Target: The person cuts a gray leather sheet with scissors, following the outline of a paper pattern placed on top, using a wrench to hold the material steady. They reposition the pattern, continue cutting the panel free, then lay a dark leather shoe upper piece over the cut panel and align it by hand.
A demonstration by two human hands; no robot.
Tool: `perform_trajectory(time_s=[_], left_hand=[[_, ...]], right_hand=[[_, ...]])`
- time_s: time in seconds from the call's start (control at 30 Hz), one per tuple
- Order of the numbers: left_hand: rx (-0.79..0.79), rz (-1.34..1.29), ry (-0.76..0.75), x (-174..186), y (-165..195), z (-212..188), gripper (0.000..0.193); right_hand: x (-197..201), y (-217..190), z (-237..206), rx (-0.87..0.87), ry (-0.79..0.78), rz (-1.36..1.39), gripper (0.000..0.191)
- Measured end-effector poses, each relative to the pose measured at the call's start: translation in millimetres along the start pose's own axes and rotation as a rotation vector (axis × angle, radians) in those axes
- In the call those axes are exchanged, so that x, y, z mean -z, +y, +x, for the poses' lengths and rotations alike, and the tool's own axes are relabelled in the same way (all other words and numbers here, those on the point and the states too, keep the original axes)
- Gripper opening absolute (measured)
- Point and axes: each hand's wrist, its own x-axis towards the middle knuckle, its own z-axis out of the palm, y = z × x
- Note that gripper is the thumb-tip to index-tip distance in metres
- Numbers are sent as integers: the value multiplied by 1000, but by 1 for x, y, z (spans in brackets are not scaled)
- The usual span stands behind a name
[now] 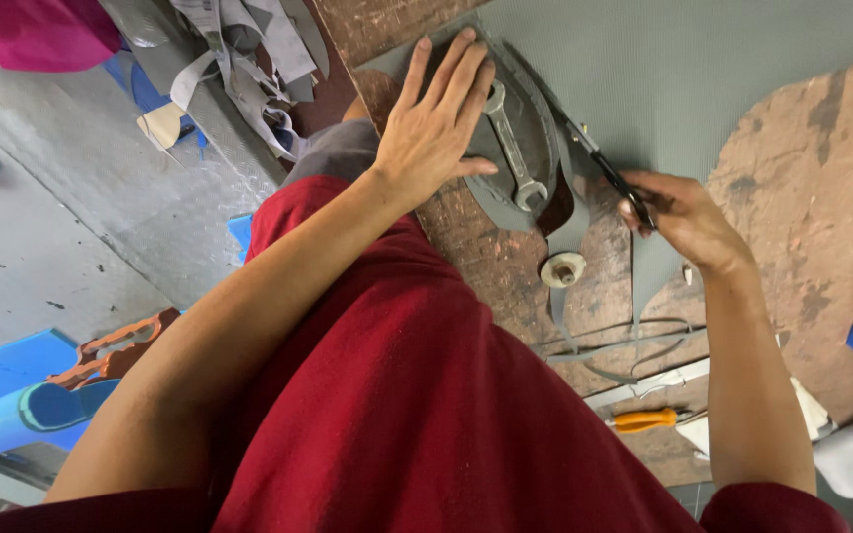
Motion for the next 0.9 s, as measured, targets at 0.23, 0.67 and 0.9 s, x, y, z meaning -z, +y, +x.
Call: perform_trajectory(time_s=[0.23, 0.67, 0.9], left_hand=[[-9, -3, 23, 3, -2, -3, 118], [-24, -24, 17, -4, -7, -5, 116], [-23, -42, 5, -5, -9, -6, 116]], right_hand=[[-4, -4, 4, -23, 14, -77, 40], [-27, -14, 9, -20, 69, -53, 44], [-31, -17, 11, 77, 23, -17, 46]])
